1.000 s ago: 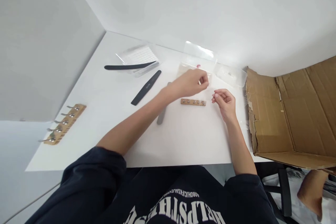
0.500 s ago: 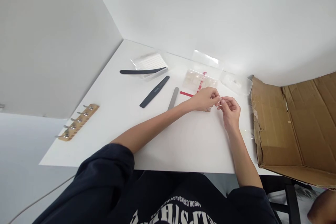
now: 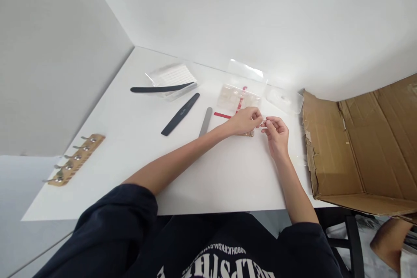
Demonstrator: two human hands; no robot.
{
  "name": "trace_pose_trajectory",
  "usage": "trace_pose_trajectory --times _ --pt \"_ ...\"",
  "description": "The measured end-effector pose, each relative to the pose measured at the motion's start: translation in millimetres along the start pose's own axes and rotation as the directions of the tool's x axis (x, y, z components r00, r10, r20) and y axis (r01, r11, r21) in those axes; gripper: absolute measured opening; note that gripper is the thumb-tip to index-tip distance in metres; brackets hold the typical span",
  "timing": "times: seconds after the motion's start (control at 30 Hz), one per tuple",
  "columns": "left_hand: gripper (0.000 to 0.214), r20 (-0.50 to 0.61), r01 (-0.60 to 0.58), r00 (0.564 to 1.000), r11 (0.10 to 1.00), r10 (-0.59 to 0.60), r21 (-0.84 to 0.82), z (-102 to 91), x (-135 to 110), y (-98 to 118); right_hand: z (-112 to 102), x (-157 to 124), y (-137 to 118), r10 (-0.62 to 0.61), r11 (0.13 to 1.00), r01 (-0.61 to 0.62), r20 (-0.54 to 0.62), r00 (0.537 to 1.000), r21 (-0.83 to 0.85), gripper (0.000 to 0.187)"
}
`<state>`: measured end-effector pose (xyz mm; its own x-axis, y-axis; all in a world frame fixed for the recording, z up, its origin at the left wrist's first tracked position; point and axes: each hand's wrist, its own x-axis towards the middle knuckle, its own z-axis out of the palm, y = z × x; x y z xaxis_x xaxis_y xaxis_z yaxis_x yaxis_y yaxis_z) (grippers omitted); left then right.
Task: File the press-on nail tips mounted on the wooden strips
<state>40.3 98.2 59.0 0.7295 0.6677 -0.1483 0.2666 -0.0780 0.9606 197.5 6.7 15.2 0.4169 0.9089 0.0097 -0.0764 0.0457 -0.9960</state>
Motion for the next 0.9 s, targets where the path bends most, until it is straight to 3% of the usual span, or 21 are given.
trace_pose_trajectory --times 0.27,0.5,0.67,0.73,0.9 --pt "0.008 -0.048 -0.045 0.998 0.999 0.045 0.01 3.1 -4 0 2 -1 3 -0.021 0.995 0.02 -0.013 1.0 -0.099 0.027" --pt "0.017 0.026 -0.153 0.988 0.981 0.151 0.116 2.3 -7 -2 -1 -3 9 -0.136 0.97 0.131 -0.012 0.991 -0.204 0.025" --pt "0.014 -0.027 -0.201 0.974 0.92 0.223 0.338 -21.6 -2 -1 1 -4 7 -0.095 0.984 0.097 0.02 0.995 -0.151 0.027" --pt "0.011 -0.081 -0.147 0.977 0.893 0.199 0.425 -39.2 -4 3 2 -4 6 -0.084 0.988 0.085 0.015 0.996 -0.131 0.026" --pt "0.014 -0.257 0.184 0.967 0.712 -0.005 0.678 -75.4 -11 7 1 -2 5 -0.07 0.989 0.069 -0.007 0.998 -0.127 0.021"
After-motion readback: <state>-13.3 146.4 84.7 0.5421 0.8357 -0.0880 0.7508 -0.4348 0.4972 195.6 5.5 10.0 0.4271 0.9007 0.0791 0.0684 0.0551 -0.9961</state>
